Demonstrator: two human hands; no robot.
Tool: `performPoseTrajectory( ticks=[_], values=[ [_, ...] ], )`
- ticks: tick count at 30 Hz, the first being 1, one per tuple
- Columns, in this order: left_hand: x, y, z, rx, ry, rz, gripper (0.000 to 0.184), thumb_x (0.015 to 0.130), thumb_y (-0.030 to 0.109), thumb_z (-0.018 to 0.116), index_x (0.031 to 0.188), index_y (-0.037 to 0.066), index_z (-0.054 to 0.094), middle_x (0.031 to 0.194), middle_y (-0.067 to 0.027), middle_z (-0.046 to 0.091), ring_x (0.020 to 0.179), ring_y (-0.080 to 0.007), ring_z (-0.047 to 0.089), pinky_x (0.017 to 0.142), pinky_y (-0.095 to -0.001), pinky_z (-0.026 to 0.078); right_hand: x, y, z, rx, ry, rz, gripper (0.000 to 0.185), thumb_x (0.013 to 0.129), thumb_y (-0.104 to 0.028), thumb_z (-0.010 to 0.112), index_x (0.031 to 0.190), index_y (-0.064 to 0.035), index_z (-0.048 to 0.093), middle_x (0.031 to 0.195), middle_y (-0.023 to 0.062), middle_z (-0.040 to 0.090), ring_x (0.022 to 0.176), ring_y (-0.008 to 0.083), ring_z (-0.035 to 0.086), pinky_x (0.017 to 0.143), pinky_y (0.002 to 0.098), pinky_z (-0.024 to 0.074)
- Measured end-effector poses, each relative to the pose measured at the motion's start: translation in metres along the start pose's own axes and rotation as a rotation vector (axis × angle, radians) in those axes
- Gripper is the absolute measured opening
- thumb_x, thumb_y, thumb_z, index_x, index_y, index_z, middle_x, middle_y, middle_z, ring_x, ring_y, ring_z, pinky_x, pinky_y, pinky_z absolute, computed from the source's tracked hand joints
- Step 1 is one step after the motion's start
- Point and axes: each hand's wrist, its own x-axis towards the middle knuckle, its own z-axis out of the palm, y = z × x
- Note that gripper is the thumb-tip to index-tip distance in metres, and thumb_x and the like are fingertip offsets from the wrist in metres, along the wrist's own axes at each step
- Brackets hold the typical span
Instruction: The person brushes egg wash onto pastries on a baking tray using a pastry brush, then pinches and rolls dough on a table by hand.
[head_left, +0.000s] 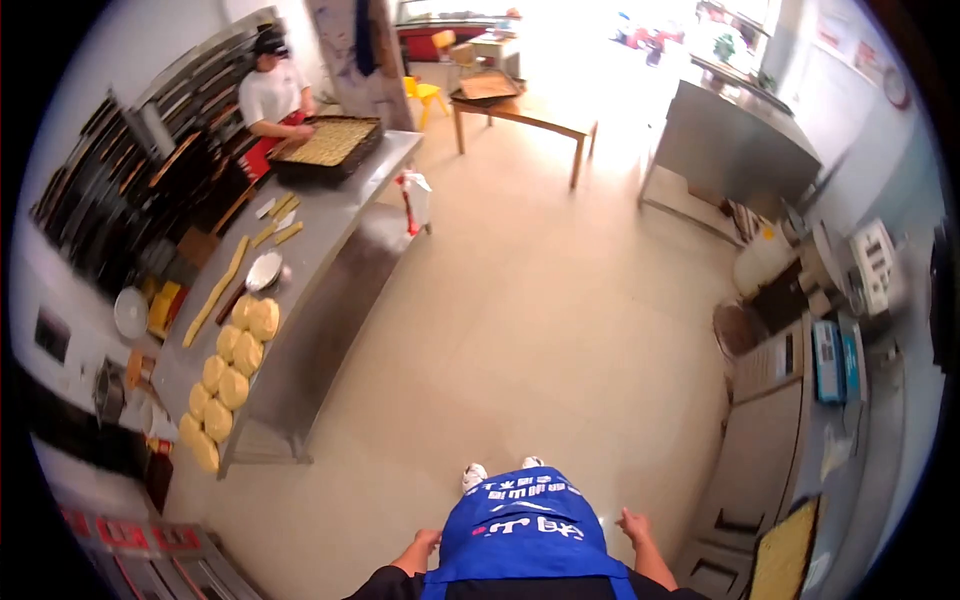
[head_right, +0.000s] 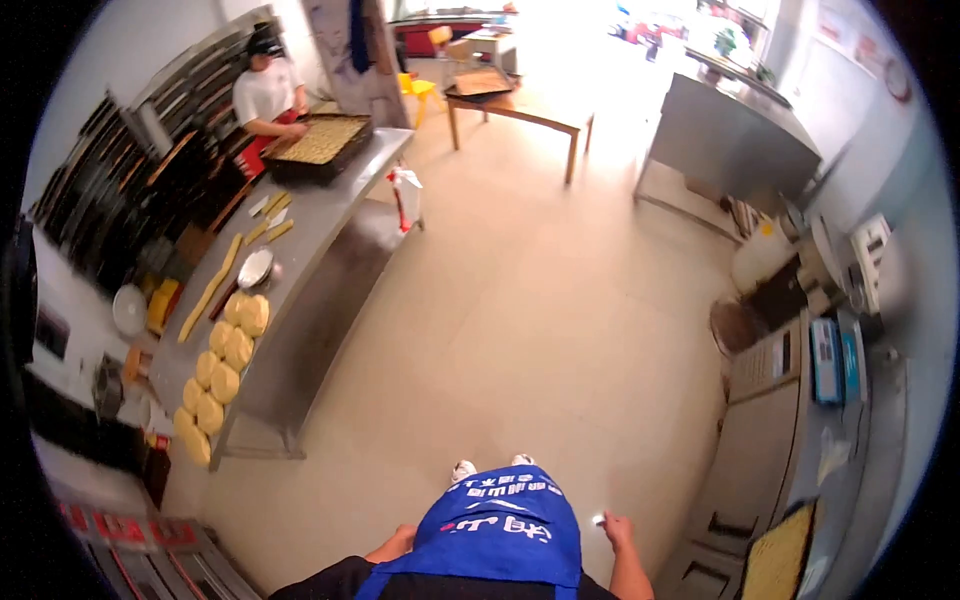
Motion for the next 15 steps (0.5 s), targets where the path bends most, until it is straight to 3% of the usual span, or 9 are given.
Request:
performPoseTrajectory(
  ticks=[4, 5, 6, 8, 9, 10, 12, 13, 15],
  values=[
    [0.015, 0.035, -0.066, -0.12, -0.156, -0.097, 0.035, 0.098, 0.038, 0.076, 0.115, 0.008, 0.076, 0.094, -0.0109, 0.076, 0.075, -0.0264, 0.066, 0.058, -0.0454, 0.046, -0.074, 0.106, 0.06, -0.497, -0.036, 0.114, 0.032, 0.079, -0.039, 0.079, 0.098, -0.0145, 0.085, 0.104, 0.0116, 0.081, 0.094, 0.0319, 0.077, 0.088, 0.0463, 0.0589],
    [0.029, 0.049, -0.083, -0.11, -0.199, -0.058, 0.04, 0.101, 0.039, 0.071, 0.128, 0.009, 0.071, 0.109, -0.0109, 0.077, 0.095, -0.0315, 0.071, 0.076, -0.0571, 0.052, -0.125, 0.098, 0.072, -0.436, 0.113, 0.079, 0.035, 0.079, -0.039, 0.078, 0.101, -0.0127, 0.084, 0.102, 0.0132, 0.081, 0.096, 0.035, 0.077, 0.086, 0.0491, 0.0597],
    [0.042, 0.061, -0.09, -0.025, -0.174, -0.022, 0.047, 0.103, 0.041, 0.068, 0.138, 0.01, 0.064, 0.118, -0.0109, 0.075, 0.106, -0.0347, 0.07, 0.09, -0.0649, 0.046, -0.166, 0.068, 0.077, -0.472, 0.134, 0.291, 0.031, 0.08, -0.033, 0.075, 0.097, -0.0083, 0.083, 0.101, 0.0179, 0.08, 0.096, 0.0367, 0.077, 0.084, 0.0519, 0.0602],
    [0.077, 0.09, -0.114, 0.128, -0.189, 0.038, 0.057, 0.105, 0.045, 0.063, 0.15, 0.012, 0.054, 0.131, -0.0109, 0.073, 0.122, -0.0388, 0.067, 0.108, -0.0736, 0.034, -0.206, 0.066, 0.101, -0.35, 0.339, 0.317, 0.024, 0.08, -0.025, 0.069, 0.081, -0.0041, 0.081, 0.096, 0.0269, 0.077, 0.092, 0.0425, 0.076, 0.083, 0.0542, 0.0602],
    [0.087, 0.112, -0.126, 0.193, -0.228, 0.067, 0.059, 0.105, 0.047, 0.061, 0.153, 0.012, 0.051, 0.134, -0.011, 0.071, 0.125, -0.0398, 0.065, 0.111, -0.0745, 0.029, -0.23, 0.04, 0.097, -0.333, 0.188, 0.419, 0.038, 0.081, -0.022, 0.068, 0.111, -0.0022, 0.079, 0.103, 0.028, 0.076, 0.099, 0.0444, 0.074, 0.087, 0.0532, 0.0597],
    [0.094, 0.134, -0.13, 0.138, -0.266, 0.09, 0.064, 0.107, 0.05, 0.058, 0.157, 0.013, 0.045, 0.14, -0.0111, 0.069, 0.133, -0.0417, 0.062, 0.118, -0.0764, 0.019, -0.25, 0.041, 0.117, -0.276, 0.4, 0.244, 0.064, 0.085, -0.019, 0.065, 0.147, -0.0034, 0.061, 0.114, 0.0274, 0.074, 0.109, 0.0435, 0.072, 0.092, 0.051, 0.0589],
    [0.104, 0.178, -0.132, 0.153, -0.273, 0.122, 0.063, 0.109, 0.052, 0.053, 0.157, 0.012, 0.046, 0.145, -0.0116, 0.066, 0.137, -0.0415, 0.059, 0.12, -0.0745, 0.018, -0.259, 0.023, 0.136, -0.16, 0.451, 0.323, 0.086, 0.086, -0.018, 0.067, 0.165, -0.0077, 0.036, 0.123, 0.0266, 0.071, 0.117, 0.0426, 0.069, 0.097, 0.0493, 0.0577],
    [0.108, 0.197, -0.134, 0.217, -0.276, 0.156, 0.063, 0.11, 0.052, 0.051, 0.157, 0.011, 0.045, 0.146, -0.0118, 0.065, 0.14, -0.0407, 0.057, 0.121, -0.0732, 0.017, -0.263, 0.023, 0.141, -0.147, 0.459, 0.342, 0.086, 0.086, -0.018, 0.067, 0.165, -0.0077, 0.036, 0.123, 0.0266, 0.071, 0.117, 0.0426, 0.069, 0.097, 0.0493, 0.0577],
    [0.102, 0.235, -0.127, 0.322, -0.228, 0.236, 0.064, 0.111, 0.052, 0.049, 0.157, 0.007, 0.044, 0.147, -0.0134, 0.065, 0.14, -0.0389, 0.058, 0.12, -0.0707, 0.022, -0.253, 0.028, 0.165, -0.144, 0.588, 0.334, 0.066, 0.086, -0.028, 0.071, 0.147, -0.0027, 0.06, 0.115, 0.0284, 0.074, 0.109, 0.0417, 0.072, 0.096, 0.0498, 0.0579]
  ],
)
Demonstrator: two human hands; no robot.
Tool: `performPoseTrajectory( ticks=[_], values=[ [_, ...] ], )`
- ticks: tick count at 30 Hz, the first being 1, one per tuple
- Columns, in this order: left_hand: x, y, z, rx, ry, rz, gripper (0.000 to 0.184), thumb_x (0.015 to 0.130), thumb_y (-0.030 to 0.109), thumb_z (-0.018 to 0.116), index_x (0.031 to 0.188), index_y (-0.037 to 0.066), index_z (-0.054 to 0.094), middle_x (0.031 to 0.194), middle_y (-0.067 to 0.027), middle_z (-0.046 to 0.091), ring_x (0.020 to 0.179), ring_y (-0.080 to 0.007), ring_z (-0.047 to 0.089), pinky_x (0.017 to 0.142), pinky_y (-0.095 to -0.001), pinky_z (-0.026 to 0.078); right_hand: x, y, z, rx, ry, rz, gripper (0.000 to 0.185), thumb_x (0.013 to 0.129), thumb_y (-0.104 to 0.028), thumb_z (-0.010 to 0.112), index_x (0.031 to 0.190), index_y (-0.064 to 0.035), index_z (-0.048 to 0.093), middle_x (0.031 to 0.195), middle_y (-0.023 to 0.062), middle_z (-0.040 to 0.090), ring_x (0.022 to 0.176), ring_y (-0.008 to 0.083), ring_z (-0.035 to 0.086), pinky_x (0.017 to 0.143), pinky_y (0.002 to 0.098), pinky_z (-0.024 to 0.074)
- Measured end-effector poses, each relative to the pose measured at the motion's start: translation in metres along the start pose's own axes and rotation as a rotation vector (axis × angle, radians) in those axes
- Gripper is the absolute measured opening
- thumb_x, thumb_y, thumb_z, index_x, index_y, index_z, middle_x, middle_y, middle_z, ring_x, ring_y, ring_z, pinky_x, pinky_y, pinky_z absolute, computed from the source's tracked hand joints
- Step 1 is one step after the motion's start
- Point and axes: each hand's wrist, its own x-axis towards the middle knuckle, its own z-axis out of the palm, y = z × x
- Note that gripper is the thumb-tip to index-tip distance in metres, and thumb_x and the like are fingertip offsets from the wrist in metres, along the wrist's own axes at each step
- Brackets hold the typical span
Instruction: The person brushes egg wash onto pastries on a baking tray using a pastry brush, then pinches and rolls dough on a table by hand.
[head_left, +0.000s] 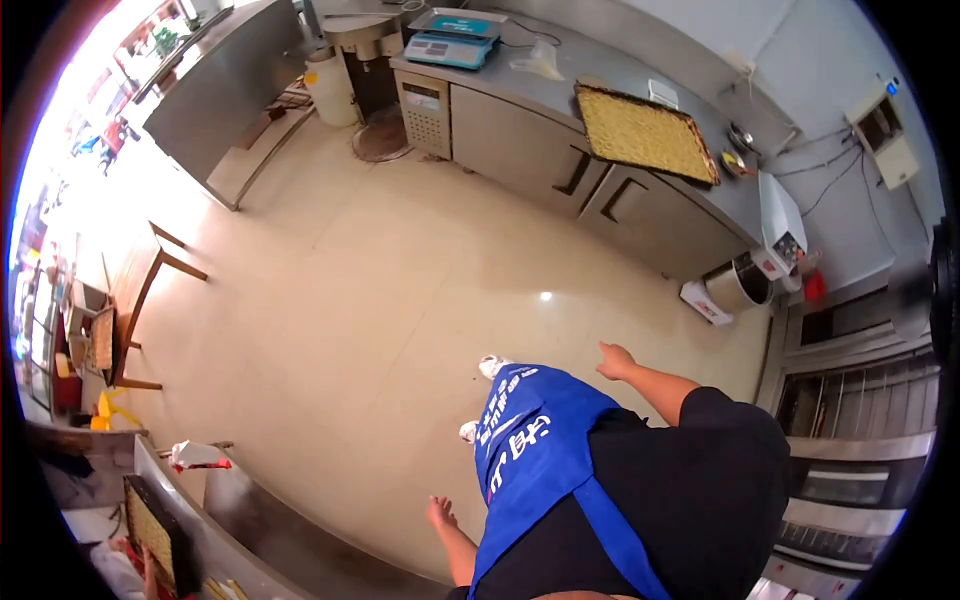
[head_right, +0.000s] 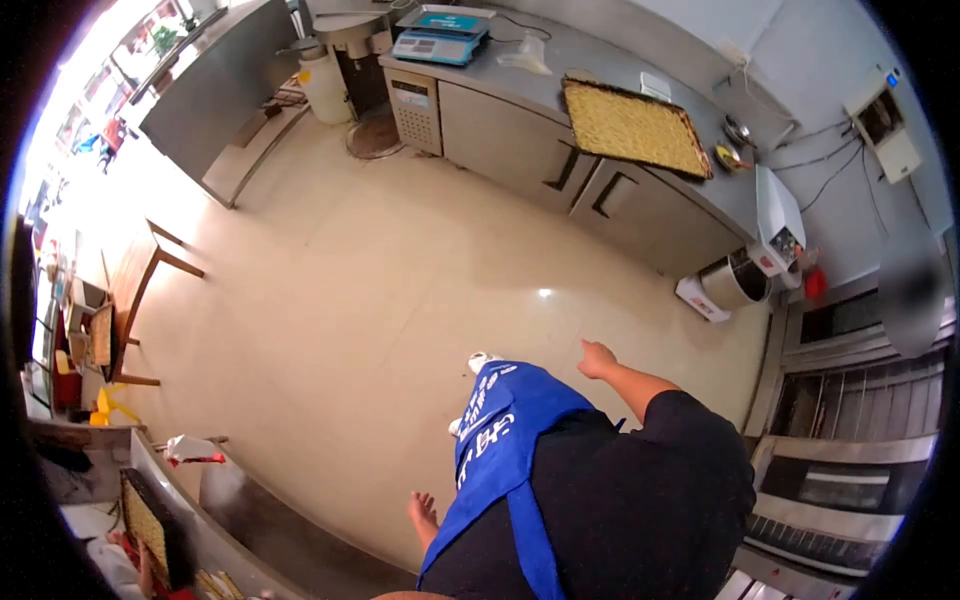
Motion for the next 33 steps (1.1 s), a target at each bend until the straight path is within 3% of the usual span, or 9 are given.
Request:
performPoseTrajectory(
  ticks=[3, 6, 8, 10, 13, 20, 23, 29, 33],
  values=[
    [0.005, 0.04, 0.007, -0.014, 0.025, 0.092, 0.064, 0.111, 0.053, 0.049, 0.155, 0.006, 0.045, 0.145, -0.0142, 0.066, 0.139, -0.0395, 0.059, 0.118, -0.0716, 0.025, 0.005, 0.001, 0.008, 0.058, -0.195, 0.243, 0.04, 0.082, -0.034, 0.074, 0.106, -0.0028, 0.083, 0.095, 0.0246, 0.077, 0.095, 0.0376, 0.076, 0.089, 0.0502, 0.06],
    [0.006, 0.065, 0.029, -0.045, 0.08, 0.158, 0.057, 0.109, 0.043, 0.06, 0.147, 0.001, 0.051, 0.131, -0.0166, 0.07, 0.121, -0.0336, 0.068, 0.103, -0.0539, 0.049, 0.012, 0.019, 0.022, -0.037, -0.335, 0.099, 0.025, 0.074, -0.03, 0.076, 0.066, -0.0075, 0.08, 0.067, 0.016, 0.073, 0.066, 0.0374, 0.073, 0.072, 0.0499, 0.0613],
    [0.016, 0.071, 0.024, -0.107, 0.154, 0.218, 0.043, 0.105, 0.034, 0.069, 0.128, -0.002, 0.063, 0.111, -0.015, 0.074, 0.102, -0.0241, 0.072, 0.087, -0.0353, 0.059, 0.008, 0.005, 0.036, 0.039, -0.365, 0.188, 0.024, 0.071, -0.03, 0.078, 0.073, -0.0065, 0.082, 0.077, 0.0203, 0.076, 0.074, 0.0389, 0.075, 0.077, 0.0493, 0.0617],
    [0.015, 0.06, 0.04, 0.132, 0.308, 0.249, 0.044, 0.101, 0.038, 0.071, 0.124, 0.0, 0.075, 0.113, -0.0152, 0.08, 0.108, -0.0273, 0.075, 0.095, -0.0407, 0.059, 0.026, 0.035, 0.077, -0.163, -0.19, -0.088, 0.027, 0.076, -0.032, 0.076, 0.073, -0.0059, 0.081, 0.083, 0.0196, 0.077, 0.08, 0.035, 0.075, 0.081, 0.051, 0.0599],
    [-0.032, 0.028, 0.065, 0.331, 0.531, 0.228, 0.05, 0.098, 0.052, 0.067, 0.121, 0.01, 0.079, 0.121, -0.0173, 0.078, 0.113, -0.0391, 0.073, 0.1, -0.0485, 0.057, 0.079, 0.062, 0.05, -0.054, -0.463, -0.187, 0.028, 0.083, -0.032, 0.073, 0.083, -0.0043, 0.078, 0.086, 0.0202, 0.077, 0.08, 0.0348, 0.075, 0.079, 0.0499, 0.0605],
    [-0.163, -0.075, 0.112, 0.189, 0.956, -0.092, 0.045, 0.093, 0.04, 0.076, 0.131, 0.015, 0.071, 0.133, -0.0109, 0.07, 0.13, -0.0351, 0.062, 0.105, -0.0516, 0.052, 0.204, 0.018, 0.022, 0.218, -0.93, 0.21, 0.033, 0.099, -0.032, 0.065, 0.107, -0.0006, 0.071, 0.093, 0.0217, 0.076, 0.08, 0.0345, 0.075, 0.076, 0.0475, 0.0619],
    [-0.172, -0.203, 0.169, 0.024, 1.16, -0.301, 0.048, 0.094, 0.039, 0.075, 0.135, 0.016, 0.067, 0.132, -0.011, 0.07, 0.127, -0.0329, 0.064, 0.106, -0.0517, 0.052, 0.265, -0.01, 0.047, 0.206, -0.92, 0.202, 0.035, 0.106, -0.032, 0.061, 0.118, 0.001, 0.068, 0.096, 0.0224, 0.075, 0.08, 0.0343, 0.075, 0.074, 0.0465, 0.0625],
    [-0.234, -0.36, 0.34, -0.834, 0.661, -0.624, 0.043, 0.093, 0.035, 0.072, 0.103, -0.006, 0.076, 0.103, -0.0247, 0.078, 0.099, -0.0416, 0.076, 0.09, -0.0523, 0.06, 0.304, -0.145, 0.058, 0.32, -0.887, -0.174, 0.027, 0.109, -0.026, 0.061, 0.116, 0.0002, 0.064, 0.096, 0.015, 0.074, 0.082, 0.0268, 0.074, 0.07, 0.0367, 0.0634],
    [-0.233, -0.42, 0.444, -0.608, 0.623, -0.639, 0.057, 0.095, 0.051, 0.07, 0.1, -0.005, 0.077, 0.101, -0.0239, 0.078, 0.093, -0.0395, 0.078, 0.084, -0.0497, 0.061, 0.225, -0.231, 0.073, 0.318, -0.989, -0.414, 0.025, 0.108, -0.024, 0.063, 0.117, -0.0004, 0.063, 0.096, 0.0125, 0.075, 0.081, 0.024, 0.073, 0.071, 0.0354, 0.0631]
  ],
)
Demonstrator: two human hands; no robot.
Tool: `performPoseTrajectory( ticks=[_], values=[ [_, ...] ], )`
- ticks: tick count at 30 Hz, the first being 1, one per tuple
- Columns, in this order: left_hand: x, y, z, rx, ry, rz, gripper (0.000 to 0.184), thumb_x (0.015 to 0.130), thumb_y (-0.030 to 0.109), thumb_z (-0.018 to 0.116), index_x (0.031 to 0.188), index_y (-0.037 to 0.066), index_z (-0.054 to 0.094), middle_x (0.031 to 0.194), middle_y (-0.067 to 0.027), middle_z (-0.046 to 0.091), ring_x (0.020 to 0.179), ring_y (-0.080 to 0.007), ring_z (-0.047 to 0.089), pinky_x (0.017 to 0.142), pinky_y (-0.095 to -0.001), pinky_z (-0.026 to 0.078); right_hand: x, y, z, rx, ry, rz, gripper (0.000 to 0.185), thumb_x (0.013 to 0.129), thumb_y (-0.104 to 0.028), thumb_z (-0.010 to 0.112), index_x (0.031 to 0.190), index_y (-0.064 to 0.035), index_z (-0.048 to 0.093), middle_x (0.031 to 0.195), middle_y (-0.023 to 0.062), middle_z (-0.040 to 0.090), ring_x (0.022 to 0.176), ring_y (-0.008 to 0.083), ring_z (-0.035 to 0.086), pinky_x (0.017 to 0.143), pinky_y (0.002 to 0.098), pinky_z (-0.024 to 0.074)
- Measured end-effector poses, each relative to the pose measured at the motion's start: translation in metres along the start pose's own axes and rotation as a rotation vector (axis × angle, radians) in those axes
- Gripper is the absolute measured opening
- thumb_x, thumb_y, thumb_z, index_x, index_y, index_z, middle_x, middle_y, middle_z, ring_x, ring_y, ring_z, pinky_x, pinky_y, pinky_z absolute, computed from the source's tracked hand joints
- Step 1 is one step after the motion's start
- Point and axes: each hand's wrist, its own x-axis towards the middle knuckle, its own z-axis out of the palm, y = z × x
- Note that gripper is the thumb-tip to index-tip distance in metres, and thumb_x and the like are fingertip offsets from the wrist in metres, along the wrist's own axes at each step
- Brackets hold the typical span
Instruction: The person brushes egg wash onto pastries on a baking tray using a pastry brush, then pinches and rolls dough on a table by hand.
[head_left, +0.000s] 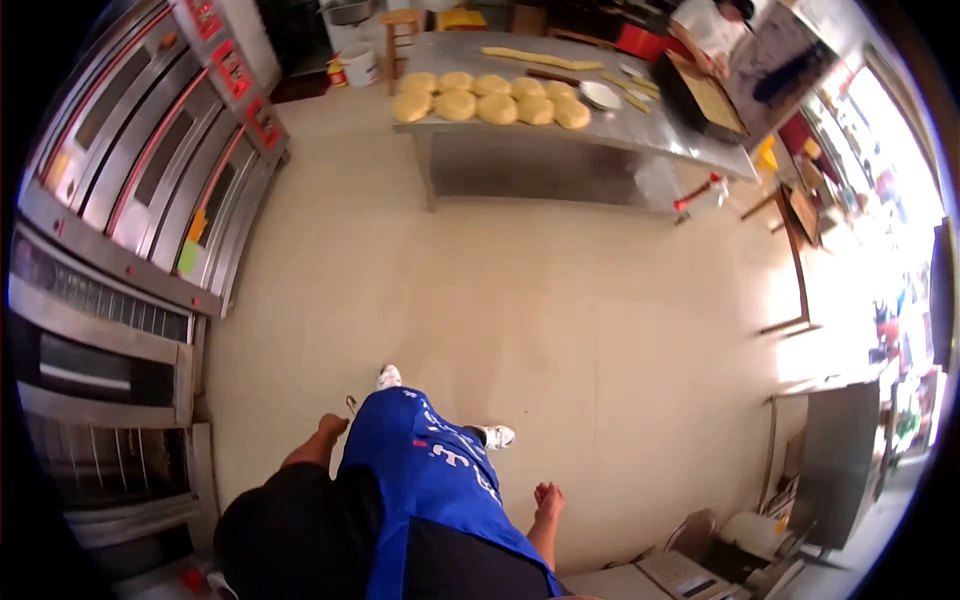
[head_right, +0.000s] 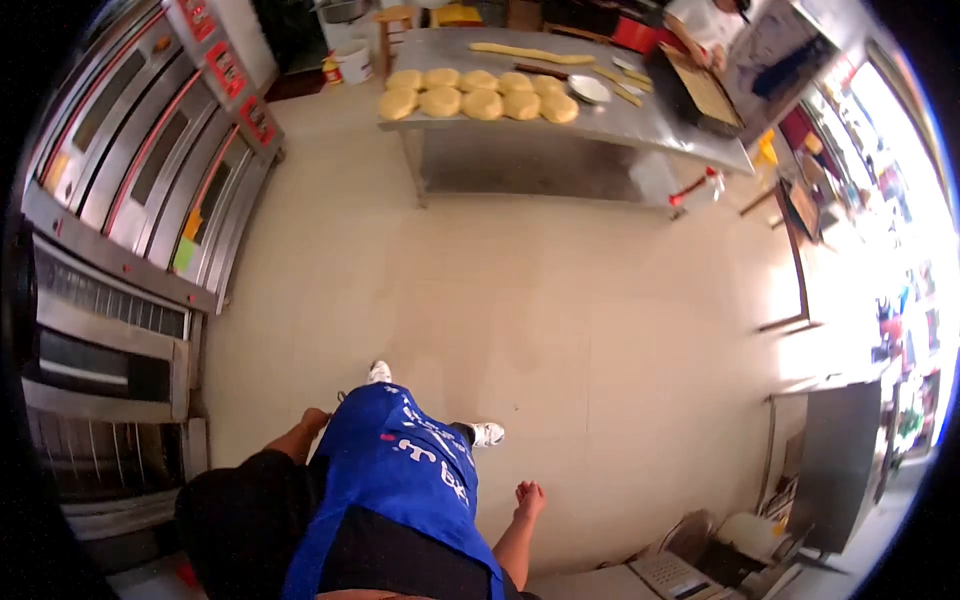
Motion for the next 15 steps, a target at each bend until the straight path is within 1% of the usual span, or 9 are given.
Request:
performPoseTrajectory(
  ticks=[2, 3, 4, 6, 8, 10, 12, 14, 15],
  values=[
    [0.002, -0.038, 0.006, 0.076, -0.056, 0.08, 0.064, 0.097, 0.059, 0.068, 0.096, -0.005, 0.078, 0.096, -0.0234, 0.078, 0.083, -0.0387, 0.078, 0.082, -0.049, 0.062, 0.0, -0.017, 0.054, -0.098, -0.065, -0.035, 0.026, 0.107, -0.023, 0.064, 0.118, 0.0002, 0.064, 0.096, 0.0141, 0.075, 0.081, 0.0247, 0.074, 0.07, 0.0362, 0.064],
    [0.0, -0.057, 0.012, -0.027, -0.082, -0.028, 0.068, 0.099, 0.062, 0.064, 0.095, -0.004, 0.079, 0.091, -0.0234, 0.078, 0.076, -0.0382, 0.078, 0.082, -0.0481, 0.062, -0.005, -0.016, 0.076, -0.175, -0.106, -0.05, 0.026, 0.105, -0.022, 0.066, 0.118, 0.0009, 0.066, 0.095, 0.0158, 0.076, 0.081, 0.0254, 0.075, 0.069, 0.037, 0.065],
    [0.011, -0.082, 0.019, -0.072, -0.115, -0.003, 0.069, 0.099, 0.064, 0.062, 0.095, -0.003, 0.079, 0.088, -0.0223, 0.078, 0.077, -0.0357, 0.079, 0.08, -0.0467, 0.063, -0.002, -0.012, 0.096, -0.262, -0.182, -0.065, 0.027, 0.105, -0.022, 0.067, 0.12, 0.001, 0.067, 0.095, 0.0159, 0.076, 0.081, 0.0251, 0.075, 0.07, 0.0377, 0.065],
    [0.01, -0.103, 0.003, -0.006, -0.155, 0.046, 0.062, 0.104, 0.059, 0.057, 0.115, 0.002, 0.078, 0.108, -0.0159, 0.081, 0.09, -0.0342, 0.08, 0.088, -0.049, 0.061, -0.006, 0.001, 0.139, -0.436, -0.249, -0.042, 0.026, 0.104, -0.021, 0.069, 0.119, 0.0004, 0.067, 0.094, 0.014, 0.076, 0.079, 0.0241, 0.075, 0.067, 0.0382, 0.064],
    [0.024, -0.136, -0.024, -0.49, -0.185, -0.221, 0.051, 0.101, 0.051, 0.063, 0.111, 0.002, 0.075, 0.101, -0.0152, 0.077, 0.082, -0.0318, 0.075, 0.076, -0.0475, 0.057, -0.013, 0.023, 0.174, -0.689, -0.317, -0.087, 0.024, 0.102, -0.019, 0.072, 0.115, 0.0001, 0.071, 0.089, 0.0106, 0.074, 0.074, 0.0201, 0.071, 0.065, 0.0345, 0.0619],
    [0.048, -0.169, -0.033, -0.854, -0.18, -0.366, 0.042, 0.099, 0.042, 0.069, 0.106, 0.001, 0.073, 0.093, -0.0144, 0.074, 0.074, -0.0294, 0.07, 0.064, -0.046, 0.053, -0.038, 0.036, 0.215, -0.857, -0.322, -0.107, 0.027, 0.1, -0.018, 0.074, 0.116, 0.0034, 0.073, 0.085, 0.0084, 0.072, 0.071, 0.0175, 0.068, 0.063, 0.0318, 0.0594],
    [0.066, -0.183, -0.053, -1.004, -0.157, -0.41, 0.034, 0.096, 0.034, 0.076, 0.102, 0.001, 0.07, 0.086, -0.0137, 0.07, 0.066, -0.0269, 0.064, 0.052, -0.0444, 0.05, -0.065, 0.035, 0.254, -0.979, -0.35, -0.184, 0.025, 0.099, -0.018, 0.073, 0.111, 0.0045, 0.075, 0.085, 0.008, 0.072, 0.069, 0.0167, 0.067, 0.061, 0.032, 0.0577],
    [0.086, -0.179, -0.087, -0.95, -0.15, -0.469, 0.035, 0.096, 0.034, 0.074, 0.101, 0.0, 0.071, 0.084, -0.0136, 0.07, 0.066, -0.0261, 0.064, 0.052, -0.0437, 0.049, -0.085, 0.043, 0.286, -0.984, -0.366, -0.206, 0.024, 0.099, -0.017, 0.073, 0.107, 0.0056, 0.076, 0.084, 0.0075, 0.072, 0.068, 0.0158, 0.066, 0.06, 0.0323, 0.0561],
    [0.104, -0.179, -0.1, -0.974, -0.136, -0.392, 0.035, 0.096, 0.034, 0.074, 0.099, -0.001, 0.072, 0.083, -0.0132, 0.07, 0.065, -0.0256, 0.064, 0.053, -0.0435, 0.049, -0.08, 0.052, 0.301, -0.932, -0.365, -0.175, 0.023, 0.098, -0.015, 0.072, 0.106, 0.006, 0.075, 0.084, 0.0078, 0.072, 0.068, 0.0172, 0.066, 0.059, 0.0331, 0.0546]
  ],
)
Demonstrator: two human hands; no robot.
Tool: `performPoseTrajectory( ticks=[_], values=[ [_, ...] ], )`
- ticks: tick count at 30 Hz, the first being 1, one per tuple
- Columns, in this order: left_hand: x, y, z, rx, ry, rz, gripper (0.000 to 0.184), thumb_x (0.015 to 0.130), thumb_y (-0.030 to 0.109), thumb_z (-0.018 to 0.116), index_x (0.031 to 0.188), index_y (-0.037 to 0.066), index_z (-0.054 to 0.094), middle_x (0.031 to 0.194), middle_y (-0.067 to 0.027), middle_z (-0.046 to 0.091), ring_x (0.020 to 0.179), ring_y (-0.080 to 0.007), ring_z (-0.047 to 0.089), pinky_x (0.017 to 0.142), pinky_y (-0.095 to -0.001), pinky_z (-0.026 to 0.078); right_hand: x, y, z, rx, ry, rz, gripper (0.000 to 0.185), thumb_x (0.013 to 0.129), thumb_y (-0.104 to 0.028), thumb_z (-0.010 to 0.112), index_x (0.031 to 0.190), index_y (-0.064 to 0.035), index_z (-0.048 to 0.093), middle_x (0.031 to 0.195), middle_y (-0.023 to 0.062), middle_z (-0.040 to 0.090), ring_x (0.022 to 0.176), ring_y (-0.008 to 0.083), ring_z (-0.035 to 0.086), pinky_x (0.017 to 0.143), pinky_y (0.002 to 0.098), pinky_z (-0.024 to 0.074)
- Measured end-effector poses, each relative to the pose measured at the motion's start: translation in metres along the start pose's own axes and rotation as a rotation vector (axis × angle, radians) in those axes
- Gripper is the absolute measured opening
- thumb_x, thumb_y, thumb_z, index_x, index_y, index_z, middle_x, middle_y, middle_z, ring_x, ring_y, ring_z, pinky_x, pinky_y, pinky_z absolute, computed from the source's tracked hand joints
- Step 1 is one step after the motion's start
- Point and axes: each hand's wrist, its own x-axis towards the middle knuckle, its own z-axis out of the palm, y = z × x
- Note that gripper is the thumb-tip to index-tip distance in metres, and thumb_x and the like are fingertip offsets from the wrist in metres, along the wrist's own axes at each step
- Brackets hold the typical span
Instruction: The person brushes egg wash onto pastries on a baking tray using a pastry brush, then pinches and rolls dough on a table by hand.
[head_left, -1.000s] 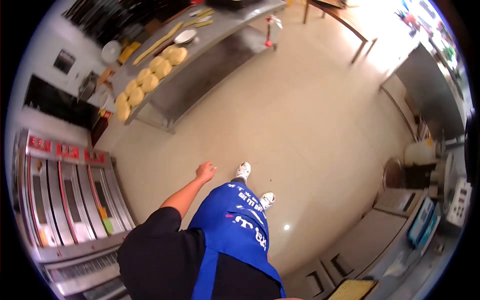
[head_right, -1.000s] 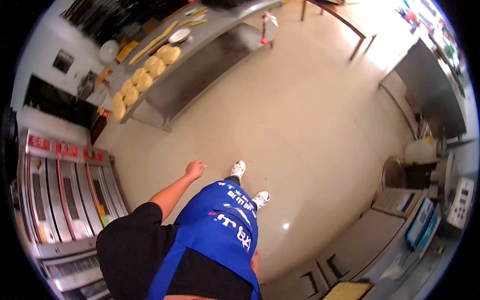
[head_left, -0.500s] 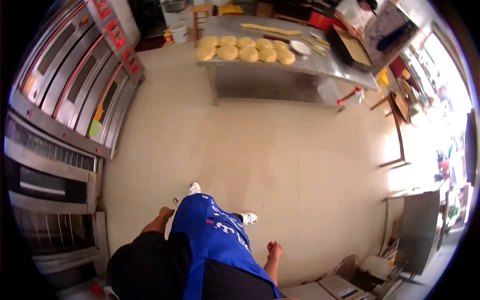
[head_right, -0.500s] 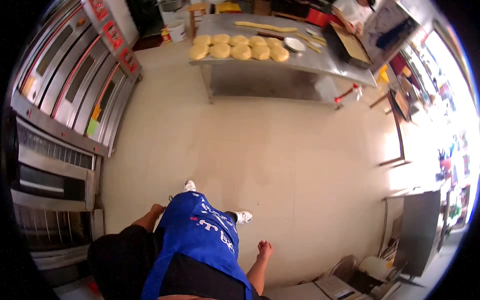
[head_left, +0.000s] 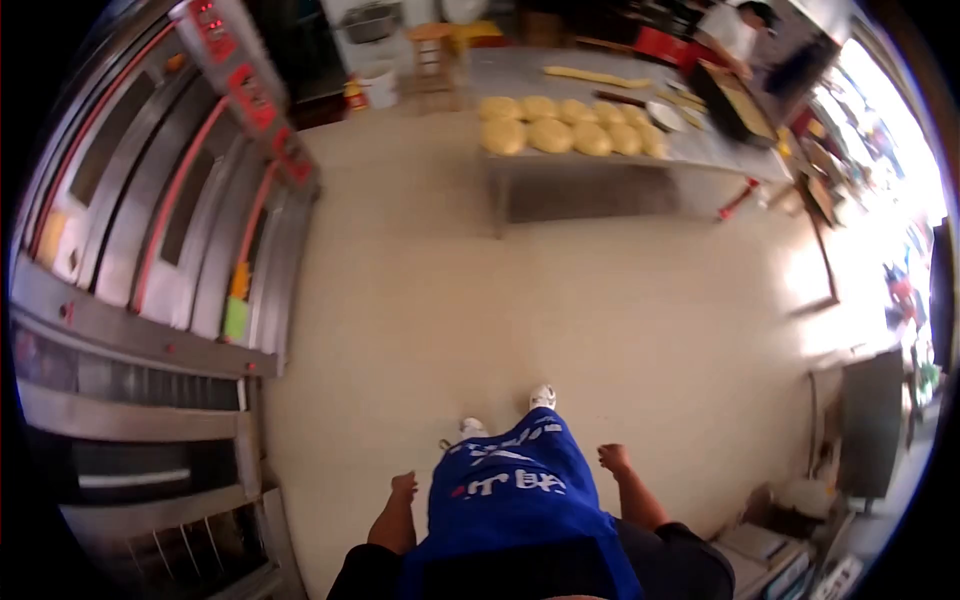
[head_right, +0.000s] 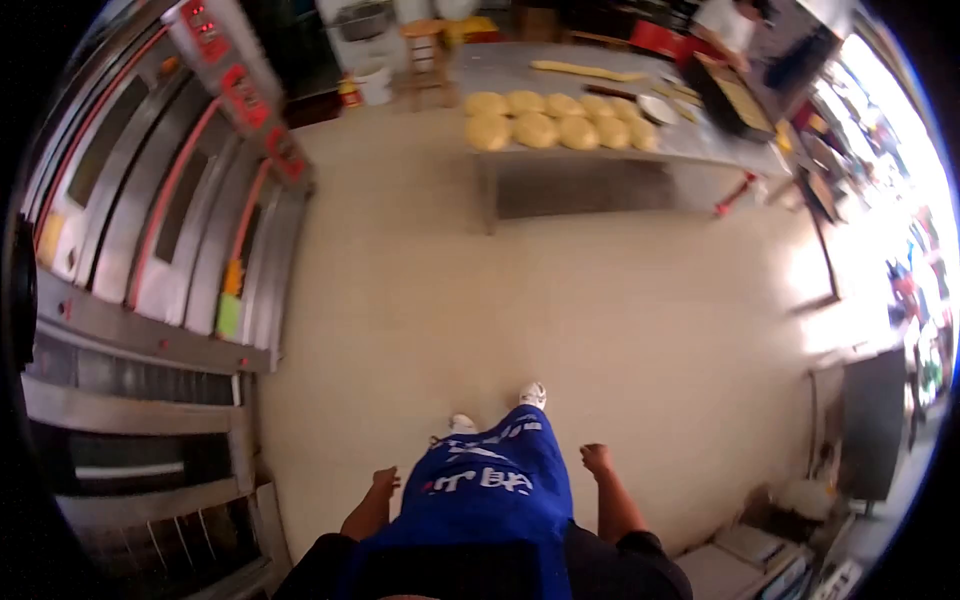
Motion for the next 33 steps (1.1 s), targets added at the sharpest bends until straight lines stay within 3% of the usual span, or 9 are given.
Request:
performPoseTrajectory(
  ticks=[6, 11, 16, 18, 23, 26, 29, 31, 33],
  values=[
    [0.095, 0.119, -0.014, 0.15, 0.107, 0.388, 0.04, 0.093, 0.039, 0.075, 0.099, -0.001, 0.077, 0.091, -0.0189, 0.077, 0.084, -0.0326, 0.074, 0.077, -0.046, 0.057, -0.028, -0.109, 0.073, -0.43, -0.127, -0.122, 0.023, 0.092, -0.019, 0.072, 0.104, 0.0004, 0.078, 0.08, 0.0078, 0.072, 0.073, 0.0195, 0.067, 0.065, 0.0416, 0.0559],
    [0.106, 0.258, -0.035, 0.236, 0.227, 0.478, 0.039, 0.096, 0.044, 0.071, 0.104, 0.006, 0.08, 0.11, -0.0145, 0.079, 0.109, -0.0353, 0.073, 0.097, -0.0457, 0.056, 0.103, -0.065, 0.15, -0.571, -0.133, 0.26, 0.031, 0.082, -0.025, 0.083, 0.105, -0.0056, 0.077, 0.092, 0.0069, 0.075, 0.082, 0.0198, 0.067, 0.07, 0.0433, 0.0548],
    [0.182, 0.3, -0.076, 0.692, 0.272, 0.515, 0.051, 0.101, 0.053, 0.059, 0.104, 0.007, 0.08, 0.113, -0.0159, 0.078, 0.107, -0.0339, 0.074, 0.097, -0.0475, 0.057, 0.144, -0.272, 0.174, -0.761, -0.287, -0.102, 0.028, 0.079, -0.023, 0.081, 0.099, -0.0048, 0.079, 0.082, 0.009, 0.074, 0.076, 0.0207, 0.068, 0.071, 0.0419, 0.0557],
    [0.151, 0.34, -0.098, 0.372, 0.258, 0.252, 0.052, 0.099, 0.051, 0.06, 0.095, 0.002, 0.081, 0.098, -0.0202, 0.079, 0.095, -0.0404, 0.075, 0.088, -0.0525, 0.059, 0.183, -0.363, 0.188, -0.78, -0.349, -0.251, 0.027, 0.077, -0.022, 0.08, 0.097, -0.0045, 0.08, 0.078, 0.0099, 0.074, 0.074, 0.0211, 0.068, 0.071, 0.0413, 0.0561],
    [0.15, 0.419, -0.115, 0.059, 0.54, 0.358, 0.048, 0.096, 0.045, 0.062, 0.095, 0.001, 0.079, 0.101, -0.0254, 0.077, 0.101, -0.0451, 0.073, 0.089, -0.0554, 0.057, 0.302, -0.575, 0.266, -0.439, -0.462, -0.585, 0.024, 0.074, -0.02, 0.077, 0.091, -0.0037, 0.081, 0.068, 0.012, 0.074, 0.068, 0.022, 0.069, 0.071, 0.04, 0.057],
    [0.21, 0.445, -0.108, 0.455, 0.371, 0.402, 0.055, 0.1, 0.052, 0.057, 0.094, 0.002, 0.077, 0.101, -0.0255, 0.075, 0.101, -0.0461, 0.071, 0.089, -0.0585, 0.056, 0.261, -0.746, 0.303, -0.855, -0.119, -0.426, 0.05, 0.08, -0.02, 0.08, 0.129, -0.0067, 0.077, 0.11, 0.0163, 0.08, 0.079, 0.022, 0.076, 0.072, 0.0367, 0.0616],
    [0.224, 0.486, -0.1, 0.35, 0.348, 0.323, 0.061, 0.1, 0.06, 0.056, 0.095, 0.003, 0.077, 0.11, -0.026, 0.075, 0.107, -0.045, 0.071, 0.095, -0.0576, 0.055, 0.243, -0.816, 0.339, -0.449, -0.152, -0.786, 0.097, 0.075, -0.008, 0.085, 0.163, -0.009, 0.045, 0.15, 0.0278, 0.059, 0.089, 0.0274, 0.077, 0.079, 0.0356, 0.0636],
    [0.253, 0.512, -0.101, 0.344, 0.211, 0.125, 0.062, 0.094, 0.064, 0.064, 0.099, 0.003, 0.077, 0.101, -0.0222, 0.078, 0.1, -0.0427, 0.075, 0.091, -0.0521, 0.059, 0.323, -0.804, 0.346, -0.682, -0.042, -0.815, 0.106, 0.08, -0.007, 0.084, 0.17, -0.0103, 0.027, 0.163, 0.0305, 0.042, 0.096, 0.0307, 0.076, 0.081, 0.0409, 0.0641],
    [0.263, 0.554, -0.11, 0.146, 0.086, -0.074, 0.063, 0.1, 0.065, 0.061, 0.106, 0.005, 0.078, 0.095, -0.0161, 0.079, 0.09, -0.034, 0.078, 0.081, -0.0485, 0.061, 0.333, -0.815, 0.356, -0.366, -0.17, -0.277, 0.087, 0.088, -0.008, 0.079, 0.165, -0.0108, 0.038, 0.149, 0.028, 0.056, 0.099, 0.0281, 0.075, 0.079, 0.0467, 0.063]
  ],
)
